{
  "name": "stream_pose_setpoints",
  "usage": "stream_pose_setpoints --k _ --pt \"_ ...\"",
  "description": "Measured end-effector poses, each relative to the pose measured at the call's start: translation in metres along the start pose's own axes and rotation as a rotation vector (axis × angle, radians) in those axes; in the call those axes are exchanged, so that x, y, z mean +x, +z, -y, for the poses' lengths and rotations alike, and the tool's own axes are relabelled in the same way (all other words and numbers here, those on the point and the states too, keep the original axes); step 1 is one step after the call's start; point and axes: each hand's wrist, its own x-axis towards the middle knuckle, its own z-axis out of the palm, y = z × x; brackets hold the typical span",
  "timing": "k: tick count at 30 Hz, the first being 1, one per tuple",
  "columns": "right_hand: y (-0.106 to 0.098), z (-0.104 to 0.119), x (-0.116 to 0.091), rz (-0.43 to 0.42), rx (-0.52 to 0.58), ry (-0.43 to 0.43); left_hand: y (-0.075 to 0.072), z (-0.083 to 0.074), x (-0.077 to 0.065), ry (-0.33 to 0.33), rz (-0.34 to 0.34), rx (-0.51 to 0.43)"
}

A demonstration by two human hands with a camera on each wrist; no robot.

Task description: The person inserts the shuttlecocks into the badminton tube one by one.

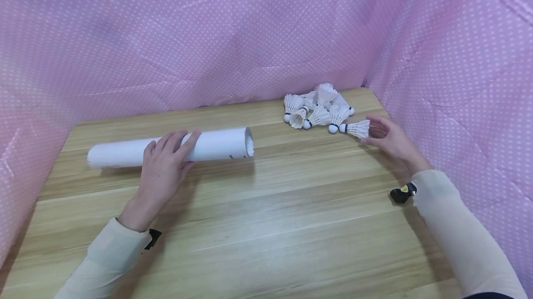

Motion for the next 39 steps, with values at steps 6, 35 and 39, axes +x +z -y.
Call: stream_pose_setpoints --k 6,35,39 --pt "0.000 -0.001 -0.002 -0.008 0.050 0.016 0.000 0.000 -0.001 0.000 -0.002 0.003" --pt "0.017 0.014 -0.025 -0.106 0.183 -0.008 -0.004 0.000 -0.003 -0.017 -0.012 0.004" --pt "0.022 0.020 -0.027 -0.114 0.195 -0.047 -0.005 0.000 -0.003 -0.014 -0.020 0.004"
